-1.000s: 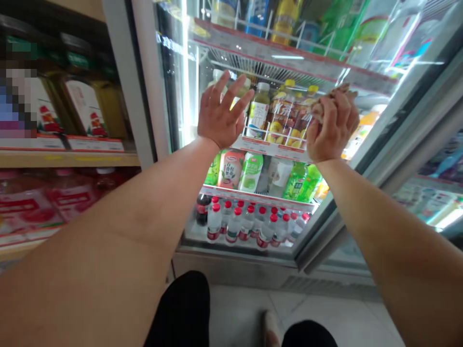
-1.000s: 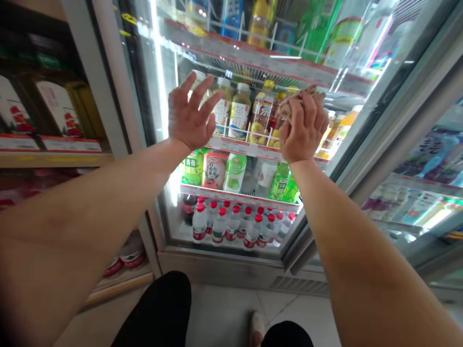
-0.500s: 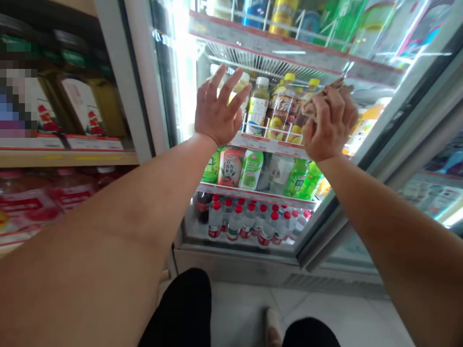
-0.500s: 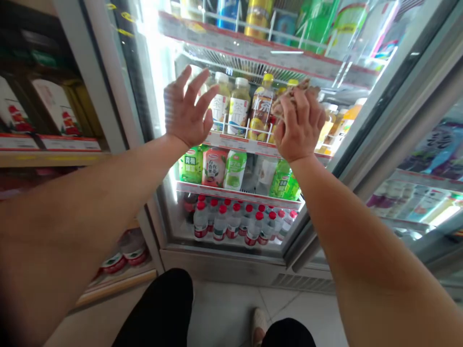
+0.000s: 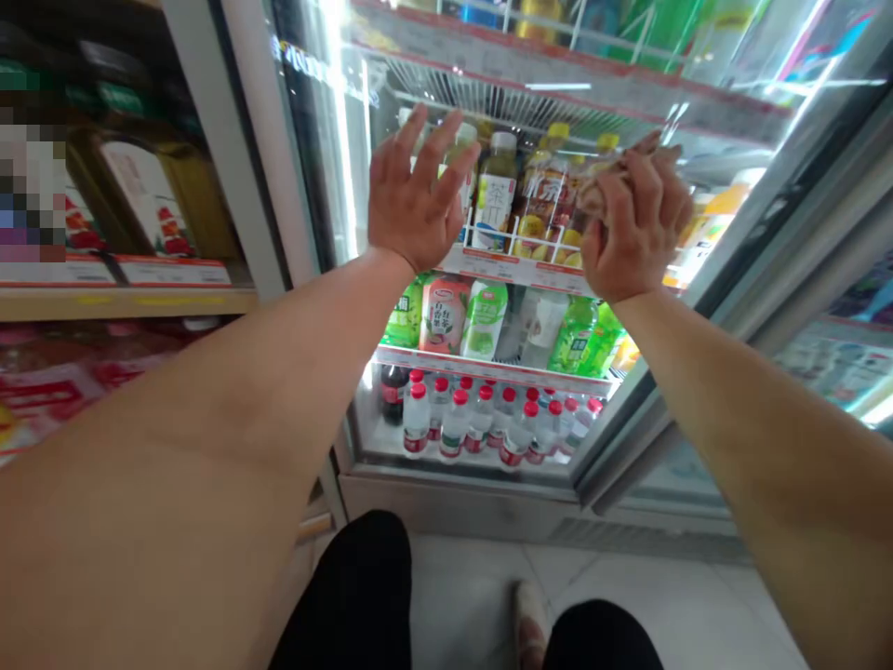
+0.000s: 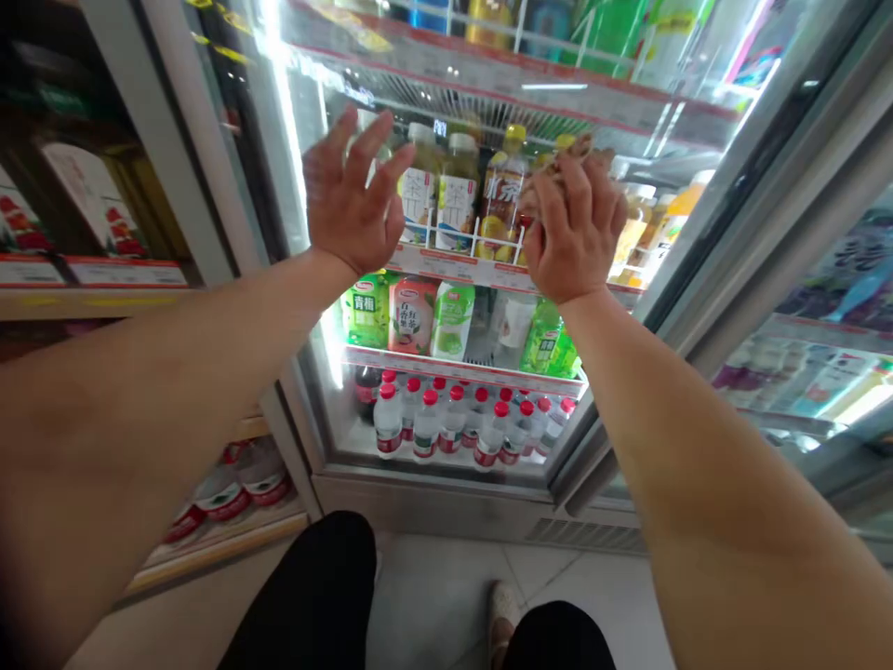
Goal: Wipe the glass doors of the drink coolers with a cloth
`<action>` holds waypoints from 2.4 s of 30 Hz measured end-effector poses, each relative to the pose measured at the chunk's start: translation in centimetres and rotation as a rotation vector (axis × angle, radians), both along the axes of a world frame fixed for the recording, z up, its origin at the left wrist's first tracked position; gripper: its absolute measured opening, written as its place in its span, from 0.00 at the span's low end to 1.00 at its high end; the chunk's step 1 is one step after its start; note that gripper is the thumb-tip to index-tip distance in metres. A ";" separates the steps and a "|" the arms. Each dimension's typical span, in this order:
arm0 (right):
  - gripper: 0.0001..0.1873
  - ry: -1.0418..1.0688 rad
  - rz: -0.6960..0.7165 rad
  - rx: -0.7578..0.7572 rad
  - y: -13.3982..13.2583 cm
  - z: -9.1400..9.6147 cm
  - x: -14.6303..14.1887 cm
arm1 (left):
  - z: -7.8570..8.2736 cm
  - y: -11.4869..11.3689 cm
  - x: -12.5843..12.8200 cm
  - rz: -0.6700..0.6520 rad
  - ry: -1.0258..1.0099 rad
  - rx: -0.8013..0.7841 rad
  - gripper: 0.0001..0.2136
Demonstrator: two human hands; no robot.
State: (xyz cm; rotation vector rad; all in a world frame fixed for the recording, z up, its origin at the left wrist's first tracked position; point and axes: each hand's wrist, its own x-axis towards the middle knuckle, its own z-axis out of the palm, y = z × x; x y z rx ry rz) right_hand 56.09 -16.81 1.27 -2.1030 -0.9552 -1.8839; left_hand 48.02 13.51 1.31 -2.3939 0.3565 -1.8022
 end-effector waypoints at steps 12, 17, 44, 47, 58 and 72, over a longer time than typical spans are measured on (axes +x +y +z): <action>0.28 -0.079 0.026 -0.073 -0.2 -0.2 0.0 | 0.2 0.2 0.1 -0.061 0.059 -0.022 0.28; 0.28 0.002 0.032 -0.177 -0.2 -0.2 0.1 | 0.3 -0.2 -0.3 0.017 0.063 -0.033 0.28; 0.28 0.038 0.029 -0.206 -0.4 -0.1 -0.5 | 0.2 0.4 -0.2 -0.031 0.002 0.042 0.29; 0.30 0.036 -0.004 -0.047 -0.6 -0.1 -0.7 | 0.3 0.4 -0.2 -0.063 0.026 0.004 0.29; 0.28 0.055 0.107 -0.125 -0.4 0.0 -0.4 | 0.0 0.6 0.5 -0.048 0.008 -0.048 0.28; 0.32 -0.074 0.150 -0.482 -2.2 2.4 0.1 | -0.1 -0.5 -0.6 0.046 -0.036 -0.012 0.28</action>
